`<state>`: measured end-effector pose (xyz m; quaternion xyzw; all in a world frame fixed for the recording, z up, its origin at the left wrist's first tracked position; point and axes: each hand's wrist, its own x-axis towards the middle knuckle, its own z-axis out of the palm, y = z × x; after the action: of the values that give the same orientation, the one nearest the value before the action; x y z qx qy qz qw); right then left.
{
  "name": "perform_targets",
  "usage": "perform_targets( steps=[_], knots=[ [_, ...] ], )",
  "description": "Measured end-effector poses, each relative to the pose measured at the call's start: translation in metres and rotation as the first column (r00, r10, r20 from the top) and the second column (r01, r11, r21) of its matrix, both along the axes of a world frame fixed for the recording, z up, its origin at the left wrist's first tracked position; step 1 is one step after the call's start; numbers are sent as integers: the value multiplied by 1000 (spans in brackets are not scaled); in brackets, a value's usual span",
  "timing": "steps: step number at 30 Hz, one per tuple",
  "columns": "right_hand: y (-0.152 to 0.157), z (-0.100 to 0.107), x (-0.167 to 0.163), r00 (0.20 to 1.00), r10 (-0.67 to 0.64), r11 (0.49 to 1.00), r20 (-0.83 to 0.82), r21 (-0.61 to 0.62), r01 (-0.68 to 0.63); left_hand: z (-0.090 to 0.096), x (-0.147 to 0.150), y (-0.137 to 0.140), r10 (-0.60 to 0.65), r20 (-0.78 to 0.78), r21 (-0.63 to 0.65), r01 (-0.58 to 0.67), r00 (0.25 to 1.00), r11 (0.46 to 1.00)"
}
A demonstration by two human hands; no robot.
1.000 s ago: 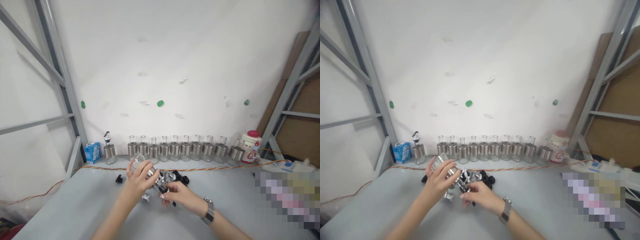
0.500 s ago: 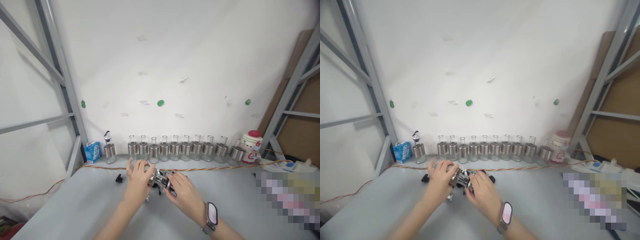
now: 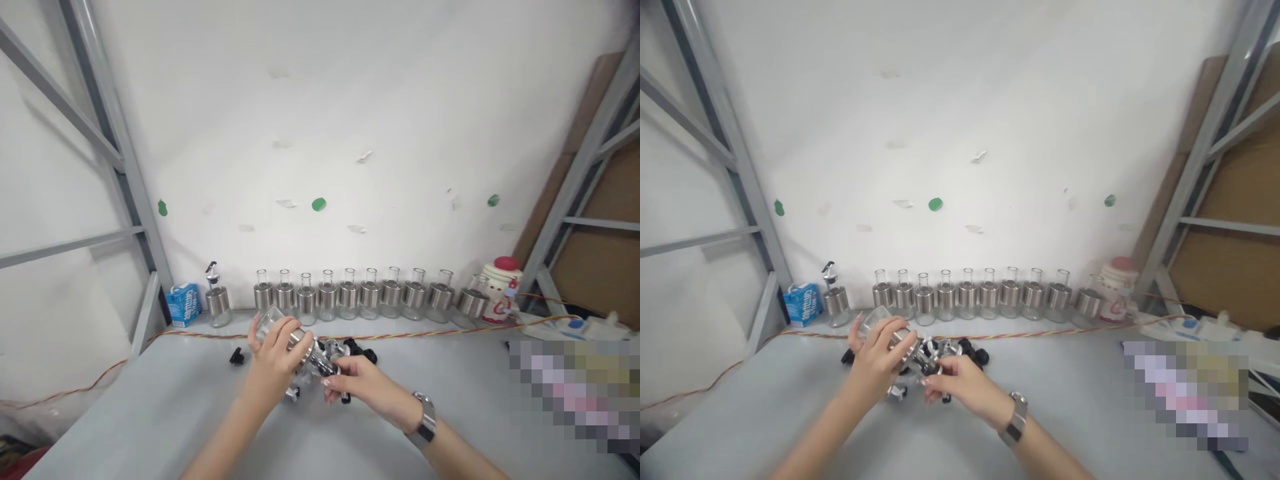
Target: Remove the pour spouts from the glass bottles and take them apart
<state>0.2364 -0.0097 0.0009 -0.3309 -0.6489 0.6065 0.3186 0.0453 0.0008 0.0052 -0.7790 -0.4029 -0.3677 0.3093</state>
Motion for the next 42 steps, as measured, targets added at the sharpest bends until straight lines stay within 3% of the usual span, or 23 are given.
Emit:
perform_targets(
  steps=[3,5,6,9,10,11,12,13,15,18,20,23,27,30,32,34,36,38,39,40,42],
  knots=[
    [-3,-4,-4,985,-119,978,123,188,95,-1,1,0,36,22,-69,-35,999,997],
    [-5,-9,-6,925,-298,887,236,426,178,0,3,0,59,23,-104,-57,998,993],
    [-6,-12,-7,879,-401,803,258,561,201,0,4,-1,73,22,-115,-70,997,991],
    [-8,-19,-7,779,-596,476,196,867,145,3,8,-4,130,38,-182,-121,991,976],
    [-8,-21,-6,765,-618,395,179,913,105,4,8,-4,144,49,-213,-130,988,968],
    [-7,-21,-6,760,-626,352,176,933,74,4,9,-5,153,60,-242,-134,986,961],
    [-7,-21,-5,762,-622,350,183,935,61,5,8,-5,159,70,-263,-135,985,955],
    [-6,-20,-5,770,-608,384,193,921,72,4,8,-4,158,78,-270,-132,984,954],
    [-4,-17,-5,803,-555,522,216,842,134,2,5,-2,134,72,-238,-113,988,965],
    [0,-13,-4,871,-437,759,227,612,222,-1,1,3,71,34,-116,-67,997,991],
    [3,-11,-3,920,-328,871,214,446,207,-2,0,4,52,21,-37,-51,998,998],
    [6,-7,-1,977,-146,960,156,260,102,-1,0,2,35,30,48,-37,999,998],
    [5,-3,0,994,-45,987,100,161,28,2,1,0,0,28,76,-3,1000,997],
    [1,-2,-2,980,-108,965,167,256,63,0,1,0,20,34,20,-20,999,1000],
    [-3,-3,-4,931,-241,907,272,404,117,-1,1,1,36,38,-25,-35,999,999],
    [-7,-5,-5,850,-420,762,318,633,139,-2,2,1,45,47,-55,-43,998,998],
    [-10,-8,-5,781,-560,534,277,841,85,-2,4,1,59,69,-86,-53,996,995],
    [-11,-9,-4,743,-626,345,238,938,-9,0,5,0,82,96,-129,-69,992,989],
    [-11,-10,-3,729,-643,297,235,954,-46,0,5,-1,92,105,-148,-76,990,986],
    [-10,-10,-3,719,-652,281,239,958,-64,1,6,-1,100,111,-159,-82,989,984],
    [-9,-10,-2,721,-642,329,261,943,-48,0,5,-1,105,98,-158,-89,990,983]
  ],
)
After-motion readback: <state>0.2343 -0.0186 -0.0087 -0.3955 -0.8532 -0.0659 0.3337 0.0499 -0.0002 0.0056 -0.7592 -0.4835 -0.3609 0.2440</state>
